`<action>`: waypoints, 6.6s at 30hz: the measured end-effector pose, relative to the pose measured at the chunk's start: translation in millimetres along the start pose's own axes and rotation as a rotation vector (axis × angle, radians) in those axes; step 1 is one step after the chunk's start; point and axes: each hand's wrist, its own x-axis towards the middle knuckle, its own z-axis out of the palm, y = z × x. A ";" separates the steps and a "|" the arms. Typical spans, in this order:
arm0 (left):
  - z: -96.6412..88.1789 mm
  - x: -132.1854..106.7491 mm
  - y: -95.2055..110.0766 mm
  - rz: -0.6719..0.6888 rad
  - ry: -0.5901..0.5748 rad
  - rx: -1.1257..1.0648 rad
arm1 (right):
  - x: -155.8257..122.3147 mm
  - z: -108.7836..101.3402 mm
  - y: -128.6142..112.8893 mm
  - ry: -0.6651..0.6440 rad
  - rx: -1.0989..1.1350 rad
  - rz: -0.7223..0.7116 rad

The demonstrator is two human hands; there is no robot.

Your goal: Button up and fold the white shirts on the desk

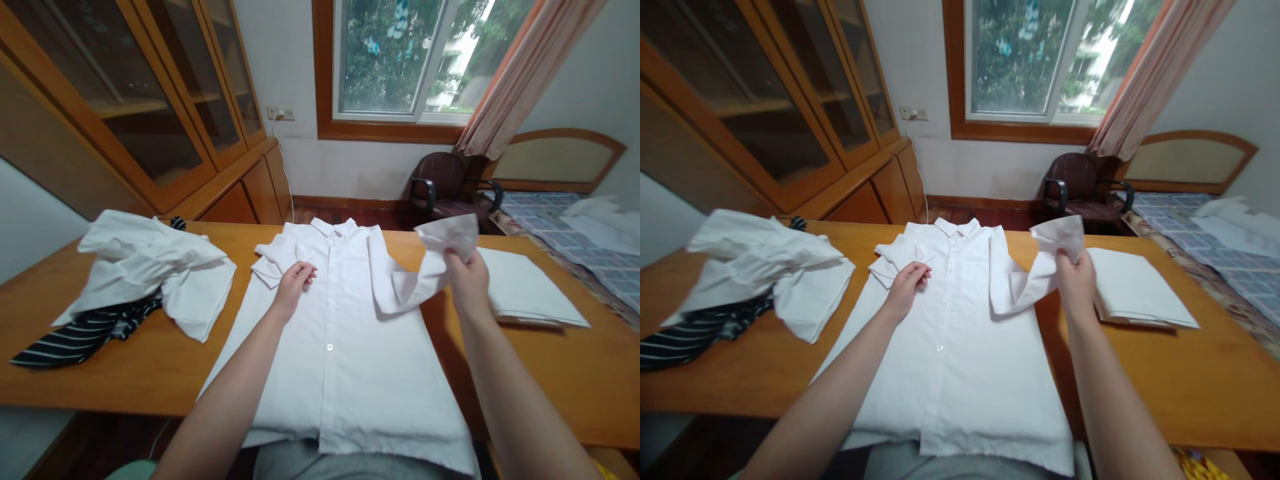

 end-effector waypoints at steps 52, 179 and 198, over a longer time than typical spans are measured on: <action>10.0 -32.2 25.6 0.068 -0.453 0.784 | -146.3 101.7 -73.1 -0.853 -0.216 -0.407; 10.1 -38.8 23.5 0.079 -0.294 0.819 | -141.5 98.0 -74.4 -0.807 0.029 -0.312; 12.8 -40.0 22.5 0.151 -0.300 0.812 | -142.2 104.0 -63.9 -0.852 -0.004 -0.385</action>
